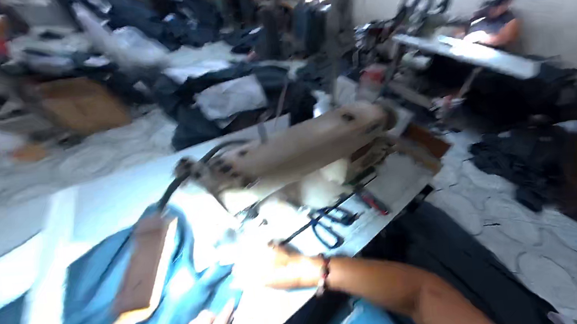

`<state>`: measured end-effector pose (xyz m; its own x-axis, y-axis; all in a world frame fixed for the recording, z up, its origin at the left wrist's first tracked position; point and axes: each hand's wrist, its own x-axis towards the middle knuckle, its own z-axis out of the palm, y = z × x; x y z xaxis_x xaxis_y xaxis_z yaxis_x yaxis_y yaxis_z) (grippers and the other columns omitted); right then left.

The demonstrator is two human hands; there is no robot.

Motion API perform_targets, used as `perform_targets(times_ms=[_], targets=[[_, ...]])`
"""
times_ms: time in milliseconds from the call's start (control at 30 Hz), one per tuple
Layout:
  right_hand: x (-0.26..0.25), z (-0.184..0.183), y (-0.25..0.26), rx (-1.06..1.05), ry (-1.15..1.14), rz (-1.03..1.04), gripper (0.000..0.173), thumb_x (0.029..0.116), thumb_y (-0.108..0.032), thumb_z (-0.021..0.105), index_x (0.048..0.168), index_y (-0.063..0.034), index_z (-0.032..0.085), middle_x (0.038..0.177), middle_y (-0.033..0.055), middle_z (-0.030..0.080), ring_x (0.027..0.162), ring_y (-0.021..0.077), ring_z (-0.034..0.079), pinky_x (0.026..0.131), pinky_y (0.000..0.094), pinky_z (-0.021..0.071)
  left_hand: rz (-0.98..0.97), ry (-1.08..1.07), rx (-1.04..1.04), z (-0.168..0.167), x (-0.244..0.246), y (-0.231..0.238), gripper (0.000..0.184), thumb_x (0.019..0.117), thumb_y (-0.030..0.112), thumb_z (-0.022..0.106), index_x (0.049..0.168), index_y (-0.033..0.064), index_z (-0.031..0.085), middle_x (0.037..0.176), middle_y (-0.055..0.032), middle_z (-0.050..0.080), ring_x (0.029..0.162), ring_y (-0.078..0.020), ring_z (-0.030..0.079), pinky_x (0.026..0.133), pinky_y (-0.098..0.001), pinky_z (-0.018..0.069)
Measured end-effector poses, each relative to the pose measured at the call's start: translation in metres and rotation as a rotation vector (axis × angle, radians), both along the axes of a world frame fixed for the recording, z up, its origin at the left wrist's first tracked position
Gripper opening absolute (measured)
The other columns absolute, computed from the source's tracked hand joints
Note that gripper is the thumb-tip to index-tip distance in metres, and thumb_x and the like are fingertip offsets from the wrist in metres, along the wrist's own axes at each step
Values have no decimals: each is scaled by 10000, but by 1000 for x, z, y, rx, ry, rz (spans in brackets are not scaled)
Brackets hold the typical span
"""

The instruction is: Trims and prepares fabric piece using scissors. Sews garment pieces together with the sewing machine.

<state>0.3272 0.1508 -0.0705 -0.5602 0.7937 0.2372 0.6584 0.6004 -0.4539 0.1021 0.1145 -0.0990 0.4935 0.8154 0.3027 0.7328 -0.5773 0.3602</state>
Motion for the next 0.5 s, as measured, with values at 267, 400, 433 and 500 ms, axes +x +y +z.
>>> perform_targets(times_ms=[267,400,433,500], targets=[[1,-47,29,162,-31,218,205,943,-213,645,1062,-198,812,1102,86,716,1089,348,638,941,618,457,117,-65,-55,-16,-4,-16,257,924,55,662,1147,88,787,909,-170,701,868,-345,703,773,-490,590],[0,-44,28,73,19,208,274,979,-323,581,1066,-212,817,1062,71,700,1067,331,616,990,629,385,142,-118,-128,-13,-5,-18,252,963,160,633,1153,91,785,896,-141,675,868,-314,673,774,-471,564],[-1,-44,26,58,39,194,271,980,-323,586,1057,-205,818,1050,70,696,1051,325,611,965,617,382,157,-138,-129,-13,-4,-19,243,964,146,632,1140,86,788,884,-137,674,863,-309,672,772,-464,564],[-5,-43,22,40,74,150,252,975,-310,603,1017,-189,820,1029,74,691,1024,324,602,936,605,374,207,-197,-119,-16,-3,-19,216,965,104,630,1104,57,788,873,-137,695,858,-295,690,782,-449,569]])
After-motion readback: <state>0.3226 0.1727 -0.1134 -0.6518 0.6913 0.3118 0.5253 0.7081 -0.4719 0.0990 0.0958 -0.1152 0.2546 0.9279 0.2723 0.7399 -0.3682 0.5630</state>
